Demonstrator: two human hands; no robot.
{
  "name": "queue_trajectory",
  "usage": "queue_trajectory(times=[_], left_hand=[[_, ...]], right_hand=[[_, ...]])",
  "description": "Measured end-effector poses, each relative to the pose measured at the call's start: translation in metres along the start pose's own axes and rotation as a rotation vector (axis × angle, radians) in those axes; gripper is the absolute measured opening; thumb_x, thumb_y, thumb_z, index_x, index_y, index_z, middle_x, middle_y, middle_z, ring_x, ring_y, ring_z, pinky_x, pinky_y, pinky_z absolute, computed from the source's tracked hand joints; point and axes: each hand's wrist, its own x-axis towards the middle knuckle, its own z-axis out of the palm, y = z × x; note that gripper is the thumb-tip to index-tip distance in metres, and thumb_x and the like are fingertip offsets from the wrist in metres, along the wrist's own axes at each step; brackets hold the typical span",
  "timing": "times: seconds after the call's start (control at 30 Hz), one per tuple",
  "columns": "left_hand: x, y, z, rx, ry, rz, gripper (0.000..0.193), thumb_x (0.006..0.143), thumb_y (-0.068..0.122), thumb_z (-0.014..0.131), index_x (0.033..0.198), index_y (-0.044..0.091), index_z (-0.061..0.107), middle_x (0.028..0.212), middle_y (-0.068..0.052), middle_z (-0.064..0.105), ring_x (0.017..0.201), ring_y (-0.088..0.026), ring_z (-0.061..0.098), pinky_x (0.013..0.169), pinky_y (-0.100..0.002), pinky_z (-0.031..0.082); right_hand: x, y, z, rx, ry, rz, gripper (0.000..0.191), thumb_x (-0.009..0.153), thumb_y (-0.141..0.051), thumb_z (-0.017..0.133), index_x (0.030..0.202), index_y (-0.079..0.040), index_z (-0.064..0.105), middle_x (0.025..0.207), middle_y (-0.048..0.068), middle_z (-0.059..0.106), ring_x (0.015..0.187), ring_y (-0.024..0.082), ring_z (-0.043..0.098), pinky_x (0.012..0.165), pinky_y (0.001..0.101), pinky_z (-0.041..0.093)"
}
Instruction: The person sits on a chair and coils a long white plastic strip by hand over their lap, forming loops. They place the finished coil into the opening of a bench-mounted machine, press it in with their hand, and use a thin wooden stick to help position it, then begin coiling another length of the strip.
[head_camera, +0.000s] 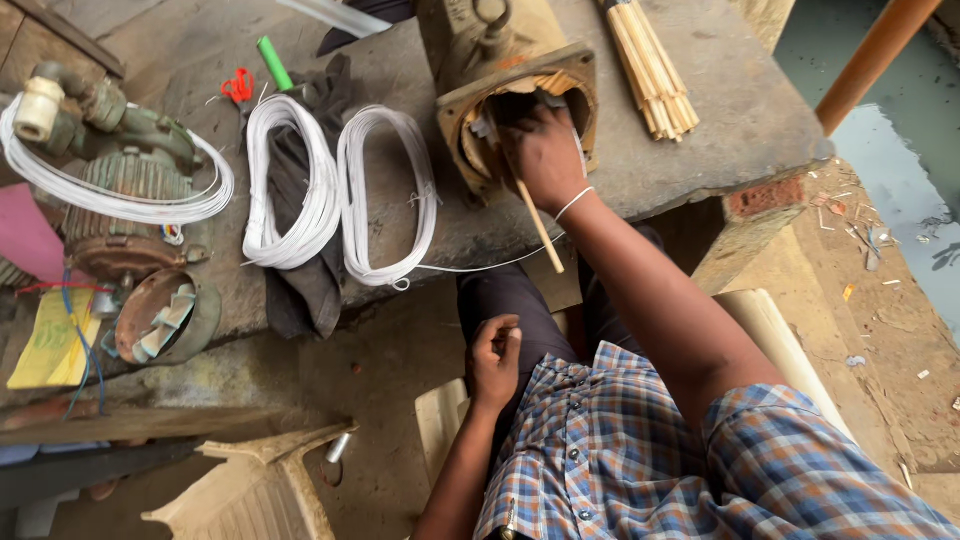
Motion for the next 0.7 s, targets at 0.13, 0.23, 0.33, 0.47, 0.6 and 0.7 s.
queue_trajectory(times=[0.13,0.23,0.33,0.47,0.6,0.7], left_hand=[[-0.002,0.005,-0.004,0.088,-0.020,-0.080,0.017,0.097,0.015,0.068,0.111,0.006,0.073,0.103,-0.004,0.075,0.087,-0.014,0.071,0.078,-0.028,0.056],[-0.003,0.008,-0.006,0.072,-0.029,-0.096,0.015,0.097,0.014,0.068,0.109,0.006,0.073,0.101,-0.004,0.075,0.086,-0.013,0.071,0.077,-0.027,0.057],[-0.003,0.005,-0.004,-0.013,-0.045,-0.075,0.014,0.099,0.014,0.067,0.109,0.005,0.072,0.101,-0.004,0.075,0.087,-0.012,0.071,0.078,-0.026,0.057],[-0.003,-0.005,-0.001,-0.097,-0.075,-0.057,0.016,0.101,0.014,0.065,0.111,0.004,0.071,0.101,-0.003,0.073,0.088,-0.010,0.070,0.077,-0.025,0.057],[-0.004,-0.011,0.001,-0.094,-0.071,-0.083,0.016,0.100,0.014,0.066,0.110,0.004,0.072,0.097,-0.003,0.073,0.082,-0.010,0.068,0.073,-0.025,0.056],[-0.004,-0.010,0.003,-0.137,-0.077,-0.054,0.015,0.102,0.013,0.065,0.111,0.003,0.070,0.096,-0.003,0.072,0.083,-0.009,0.067,0.075,-0.025,0.055]], right_hand=[[0.001,-0.001,0.000,0.025,0.003,0.015,0.021,0.090,-0.025,0.072,0.101,-0.008,0.077,0.101,0.012,0.075,0.105,0.035,0.060,0.096,0.0455,0.043],[0.000,-0.009,-0.004,0.064,0.045,0.039,0.017,0.096,-0.022,0.072,0.105,-0.008,0.077,0.100,0.012,0.074,0.103,0.034,0.060,0.098,0.0464,0.042],[0.002,-0.017,-0.004,0.087,0.025,0.133,0.016,0.095,-0.021,0.075,0.103,-0.007,0.072,0.094,0.013,0.072,0.099,0.035,0.061,0.095,0.0477,0.045],[0.014,-0.017,0.003,0.190,0.171,0.280,0.009,0.096,-0.014,0.074,0.102,-0.010,0.070,0.098,0.013,0.072,0.095,0.035,0.063,0.084,0.0454,0.049],[0.015,-0.013,0.004,0.250,0.220,0.210,0.007,0.099,-0.013,0.073,0.102,-0.009,0.068,0.099,0.012,0.072,0.095,0.035,0.065,0.085,0.0464,0.049],[0.008,-0.015,0.000,0.243,0.171,0.217,0.008,0.098,-0.012,0.073,0.102,-0.008,0.068,0.095,0.013,0.070,0.092,0.036,0.063,0.082,0.0473,0.048]])
